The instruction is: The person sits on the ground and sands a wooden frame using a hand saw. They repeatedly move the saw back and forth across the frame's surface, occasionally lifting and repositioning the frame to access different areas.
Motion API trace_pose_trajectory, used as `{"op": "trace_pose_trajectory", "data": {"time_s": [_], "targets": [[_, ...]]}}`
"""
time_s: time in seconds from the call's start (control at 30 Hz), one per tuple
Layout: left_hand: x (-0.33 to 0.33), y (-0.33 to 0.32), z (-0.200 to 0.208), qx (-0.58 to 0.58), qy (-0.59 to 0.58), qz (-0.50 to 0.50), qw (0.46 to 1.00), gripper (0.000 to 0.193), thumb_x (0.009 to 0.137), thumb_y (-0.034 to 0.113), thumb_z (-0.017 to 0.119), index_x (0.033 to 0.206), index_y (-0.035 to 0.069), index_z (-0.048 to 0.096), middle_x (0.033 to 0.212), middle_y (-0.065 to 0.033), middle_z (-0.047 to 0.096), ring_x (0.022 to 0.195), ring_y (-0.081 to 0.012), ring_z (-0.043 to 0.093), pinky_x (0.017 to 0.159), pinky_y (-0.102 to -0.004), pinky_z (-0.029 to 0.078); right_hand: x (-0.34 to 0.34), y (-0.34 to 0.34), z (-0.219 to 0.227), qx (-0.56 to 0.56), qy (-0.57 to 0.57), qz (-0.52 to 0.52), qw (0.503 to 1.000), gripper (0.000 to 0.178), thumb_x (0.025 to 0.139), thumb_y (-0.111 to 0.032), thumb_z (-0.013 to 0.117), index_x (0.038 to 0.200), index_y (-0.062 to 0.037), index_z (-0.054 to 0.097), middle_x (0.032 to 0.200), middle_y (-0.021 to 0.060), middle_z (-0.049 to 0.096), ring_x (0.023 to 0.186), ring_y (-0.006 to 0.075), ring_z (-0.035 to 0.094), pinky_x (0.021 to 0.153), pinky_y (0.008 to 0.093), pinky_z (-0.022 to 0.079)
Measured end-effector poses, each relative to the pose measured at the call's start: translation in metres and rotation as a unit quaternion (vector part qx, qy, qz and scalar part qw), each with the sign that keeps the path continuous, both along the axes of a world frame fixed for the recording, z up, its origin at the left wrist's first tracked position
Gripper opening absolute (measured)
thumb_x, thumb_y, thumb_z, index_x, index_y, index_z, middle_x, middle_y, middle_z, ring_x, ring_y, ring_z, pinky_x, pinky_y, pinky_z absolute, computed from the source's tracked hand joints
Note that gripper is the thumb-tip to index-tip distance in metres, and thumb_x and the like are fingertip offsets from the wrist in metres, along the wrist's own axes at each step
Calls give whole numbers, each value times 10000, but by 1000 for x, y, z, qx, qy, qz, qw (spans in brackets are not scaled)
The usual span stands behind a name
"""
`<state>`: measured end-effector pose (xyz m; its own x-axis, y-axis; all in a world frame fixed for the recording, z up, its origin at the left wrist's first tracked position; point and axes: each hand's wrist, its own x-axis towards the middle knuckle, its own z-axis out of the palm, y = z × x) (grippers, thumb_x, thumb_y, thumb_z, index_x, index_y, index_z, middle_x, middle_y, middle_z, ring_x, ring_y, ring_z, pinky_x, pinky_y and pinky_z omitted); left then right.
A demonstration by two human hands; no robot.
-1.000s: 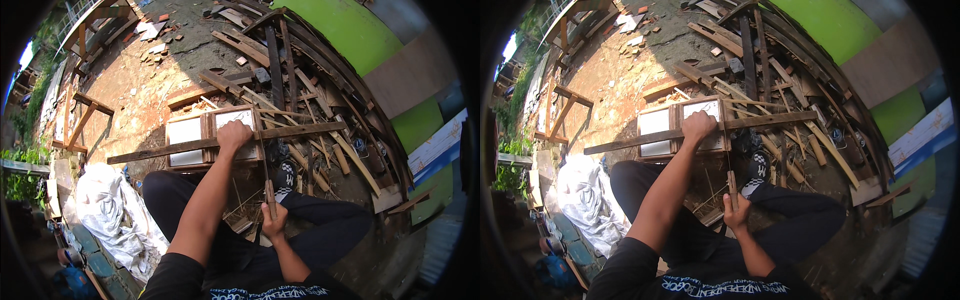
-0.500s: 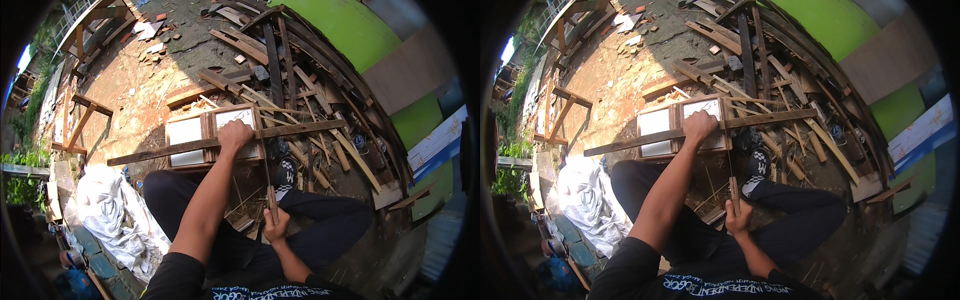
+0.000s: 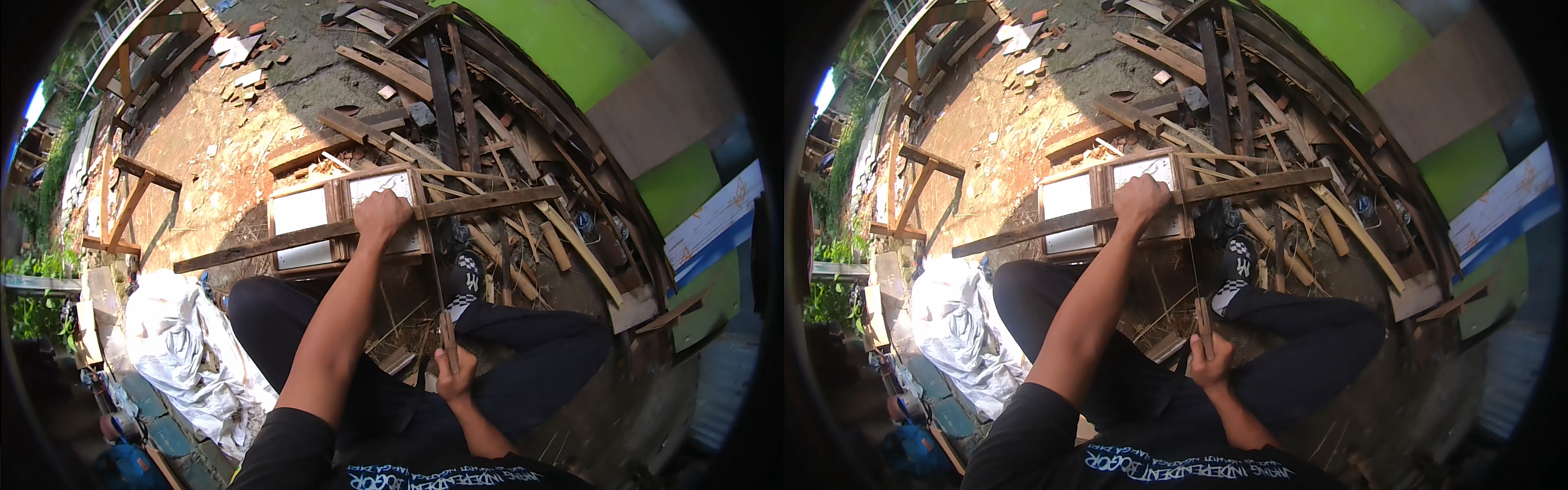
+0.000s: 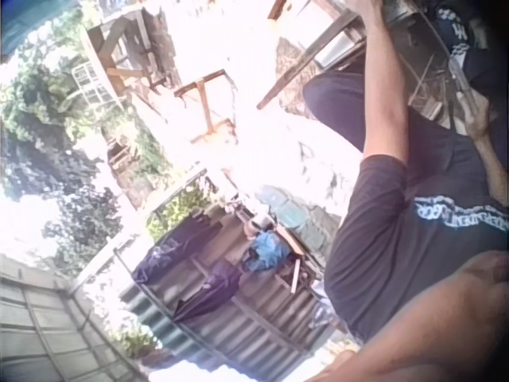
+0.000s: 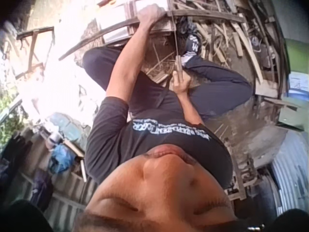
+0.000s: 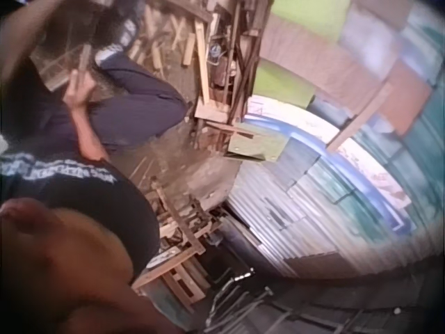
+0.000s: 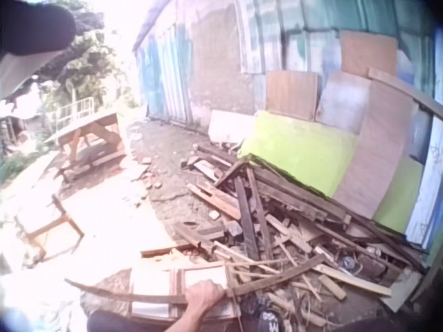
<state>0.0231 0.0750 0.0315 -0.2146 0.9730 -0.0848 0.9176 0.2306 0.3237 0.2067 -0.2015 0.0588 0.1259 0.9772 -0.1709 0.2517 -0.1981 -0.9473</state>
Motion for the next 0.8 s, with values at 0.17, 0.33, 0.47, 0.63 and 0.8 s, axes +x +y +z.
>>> {"op": "trace_pose_trajectory", "data": {"time_s": [0.17, 0.33, 0.47, 0.63, 0.8], "targets": [[-16, -4, 7, -11, 9, 10, 1000, 399, 832, 318, 520, 826, -18, 736, 827, -289, 696, 771, -446, 702, 712, -510, 570, 7, -7, 21, -4, 11, 19, 1000, 213, 857, -108, 624, 690, 14, 570, 559, 112, 535, 524, 220, 576, 520, 366, 417], [3, -6, 1, -29, 4, -13, 999, 389, 829, 317, 526, 780, -7, 737, 793, -282, 693, 741, -431, 707, 704, -499, 577, -31, 111, -11, 37, 29, -17, 999, 304, 896, -120, 618, 658, -1, 472, 522, 99, 436, 476, 169, 398, 482, 359, 322], [-17, -2, 0, 10, 22, 16, 1000, 368, 818, 296, 527, 778, -2, 739, 780, -277, 693, 729, -421, 710, 681, -493, 580, -1, 19, 3, -12, 9, 37, 999, 256, 870, -102, 627, 659, 2, 525, 552, 117, 494, 512, 199, 546, 509, 368, 386], [-15, -8, -2, 10, 18, 9, 1000, 358, 814, 289, 533, 747, 4, 738, 749, -272, 689, 702, -421, 708, 665, -490, 580, 14, -19, 26, -54, 48, 15, 997, 220, 854, -91, 617, 670, 9, 548, 543, 89, 517, 513, 180, 533, 511, 345, 396], [1, -12, -9, 34, 13, -38, 999, 358, 819, 276, 531, 736, -9, 732, 736, -272, 685, 703, -429, 706, 665, -497, 579, -33, 108, -14, 36, 20, -16, 999, 306, 894, -101, 619, 651, -6, 460, 534, 70, 419, 495, 130, 414, 485, 356, 323]]}}
